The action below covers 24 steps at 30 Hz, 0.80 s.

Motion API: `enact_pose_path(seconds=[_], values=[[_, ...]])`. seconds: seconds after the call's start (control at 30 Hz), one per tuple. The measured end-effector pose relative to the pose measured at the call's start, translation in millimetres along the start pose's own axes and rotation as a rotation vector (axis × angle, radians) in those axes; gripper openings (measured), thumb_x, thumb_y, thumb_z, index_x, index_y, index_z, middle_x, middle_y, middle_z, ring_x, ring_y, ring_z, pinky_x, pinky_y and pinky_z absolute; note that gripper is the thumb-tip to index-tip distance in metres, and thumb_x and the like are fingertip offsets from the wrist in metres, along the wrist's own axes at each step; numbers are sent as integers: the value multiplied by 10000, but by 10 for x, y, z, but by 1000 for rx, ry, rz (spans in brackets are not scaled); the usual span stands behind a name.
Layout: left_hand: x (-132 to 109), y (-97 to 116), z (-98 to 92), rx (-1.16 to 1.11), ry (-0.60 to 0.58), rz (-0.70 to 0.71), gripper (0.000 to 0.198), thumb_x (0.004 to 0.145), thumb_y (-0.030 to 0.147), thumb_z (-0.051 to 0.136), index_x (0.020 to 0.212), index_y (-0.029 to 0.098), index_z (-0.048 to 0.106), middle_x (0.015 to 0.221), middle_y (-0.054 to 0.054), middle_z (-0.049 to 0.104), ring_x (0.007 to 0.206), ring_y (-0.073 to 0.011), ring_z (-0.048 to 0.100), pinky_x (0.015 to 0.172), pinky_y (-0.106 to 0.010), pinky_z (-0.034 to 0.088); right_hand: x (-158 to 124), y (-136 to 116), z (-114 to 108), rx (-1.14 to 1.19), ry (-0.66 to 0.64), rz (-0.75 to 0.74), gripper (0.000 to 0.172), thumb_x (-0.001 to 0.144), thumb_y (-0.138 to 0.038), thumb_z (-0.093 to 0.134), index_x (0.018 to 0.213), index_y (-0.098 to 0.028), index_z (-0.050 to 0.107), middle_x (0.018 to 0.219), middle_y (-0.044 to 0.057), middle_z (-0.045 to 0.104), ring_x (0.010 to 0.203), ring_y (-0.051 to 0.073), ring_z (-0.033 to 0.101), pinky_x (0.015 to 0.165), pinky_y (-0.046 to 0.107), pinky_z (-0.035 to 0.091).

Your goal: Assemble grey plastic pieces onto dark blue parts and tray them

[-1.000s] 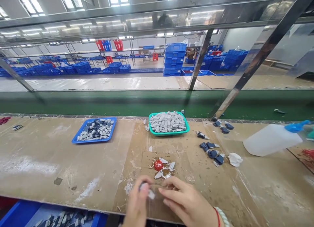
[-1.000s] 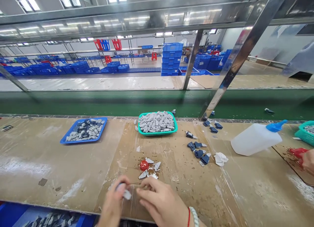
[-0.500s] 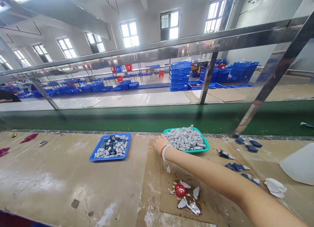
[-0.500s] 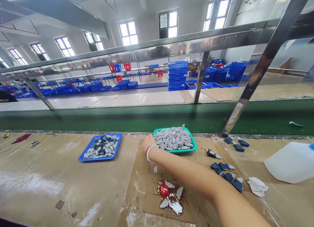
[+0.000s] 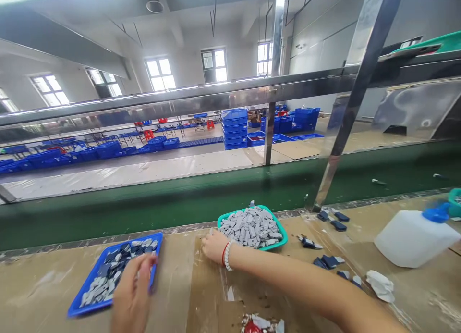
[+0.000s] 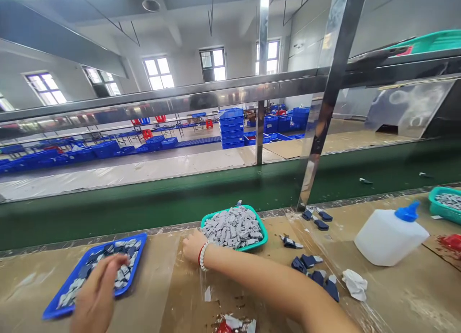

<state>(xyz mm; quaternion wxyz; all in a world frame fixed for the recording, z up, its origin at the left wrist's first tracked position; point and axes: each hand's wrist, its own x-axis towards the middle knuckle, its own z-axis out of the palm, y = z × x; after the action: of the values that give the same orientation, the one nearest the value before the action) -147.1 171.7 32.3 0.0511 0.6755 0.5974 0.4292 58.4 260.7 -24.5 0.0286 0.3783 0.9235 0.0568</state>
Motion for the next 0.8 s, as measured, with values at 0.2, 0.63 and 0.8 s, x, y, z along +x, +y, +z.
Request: enact_pose_path(seconds=[0.2, 0.63, 0.8], values=[[1526, 882, 1654, 128, -473, 616, 236, 945, 233, 379, 1009, 160, 595, 996, -87, 627, 961, -212, 570, 880, -352, 441, -428, -137, -123, 135, 122, -237, 190, 895, -318, 547, 940, -151, 625, 901, 43, 679, 778, 140, 623, 566, 240, 444], [1809, 697, 3163, 246, -1083, 833, 275, 881, 296, 581, 1119, 157, 582, 1151, -91, 574, 1037, -231, 556, 906, -453, 460, -2286, 226, 124, 2355, 603, 449, 352, 699, -365, 779, 984, -192, 666, 826, -6, 596, 565, 45, 547, 544, 172, 456], [1780, 650, 2849, 131, -880, 650, 231, 835, 333, 625, 940, 130, 596, 1081, -84, 577, 999, -222, 544, 882, -426, 446, -2508, 137, 142, 2564, 765, 576, 389, 661, -261, 827, 1005, -190, 660, 813, 3, 630, 600, 43, 560, 583, 155, 472]])
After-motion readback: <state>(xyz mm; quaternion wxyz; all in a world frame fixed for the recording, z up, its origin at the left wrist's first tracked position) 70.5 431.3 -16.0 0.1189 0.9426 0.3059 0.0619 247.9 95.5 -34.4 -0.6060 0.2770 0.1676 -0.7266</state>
